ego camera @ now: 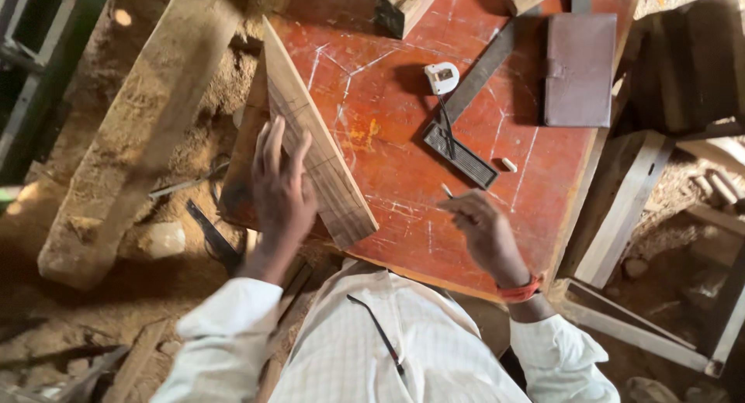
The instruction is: The person marks a wooden plank with a pencil and a square ruler, then uses sandpaper to smooth the edges. They repeat this process on a second plank, handling each piece individually on a red workbench.
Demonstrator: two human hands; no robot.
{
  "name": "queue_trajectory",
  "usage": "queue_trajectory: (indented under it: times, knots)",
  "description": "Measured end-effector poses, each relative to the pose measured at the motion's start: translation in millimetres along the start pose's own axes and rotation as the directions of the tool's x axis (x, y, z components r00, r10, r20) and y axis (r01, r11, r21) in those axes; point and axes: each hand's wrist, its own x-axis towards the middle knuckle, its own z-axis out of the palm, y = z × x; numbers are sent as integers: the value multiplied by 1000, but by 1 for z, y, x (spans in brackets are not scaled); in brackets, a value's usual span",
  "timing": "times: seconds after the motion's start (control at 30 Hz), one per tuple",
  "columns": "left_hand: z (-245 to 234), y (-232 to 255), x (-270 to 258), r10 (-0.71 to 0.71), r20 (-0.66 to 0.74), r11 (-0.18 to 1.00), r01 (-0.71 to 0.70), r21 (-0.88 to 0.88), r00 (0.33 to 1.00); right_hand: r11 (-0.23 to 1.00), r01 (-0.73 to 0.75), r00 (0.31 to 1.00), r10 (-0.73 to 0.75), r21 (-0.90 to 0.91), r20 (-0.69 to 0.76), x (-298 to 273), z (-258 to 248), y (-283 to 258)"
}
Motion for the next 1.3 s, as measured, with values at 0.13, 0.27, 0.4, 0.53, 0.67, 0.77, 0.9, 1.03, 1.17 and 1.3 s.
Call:
queue_trajectory:
  times: [0.13,0.27,0.4,0.53,0.67,0.77,0.9,1.03,1.17,1.3]
  knots:
    - [-22,-33,52,462,409,642,-615,457,786,997,-63,997,64,-35,31,-33,28,-19]
    - [-18,-38,87,593,623,352,-860,371,511,981,50,998,-41,-189,50,-52,46,-35]
    - [-30,-59,65,628,598,398,-866,303,498,970,-148,989,147,-192,-24,-85,38,-25]
    - [-54,-97,-12,508,539,610,-723,326,672,929,-244,957,185,-280,-222,-114,17,-6]
    - [-61,-121,-62,289,526,831,-482,276,800,945,-234,928,146,-231,-342,-123,23,-14]
    - [-65,-123,-79,219,501,930,-334,152,837,937,-215,943,126,-275,-307,-109,43,-40]
    - [-71,-103,-90,293,456,942,-335,13,840,892,69,985,-133,-447,-114,-91,84,-82]
    - [-70,-68,-103,348,418,926,-376,-16,839,783,257,959,-279,-567,49,-93,116,-114]
    - [-62,-30,-115,405,214,905,-355,-236,889,695,96,972,-219,-713,-82,-104,118,-115]
    - [-51,4,-117,486,86,860,-457,-228,870,726,-128,981,-5,-675,-192,-128,97,-101]
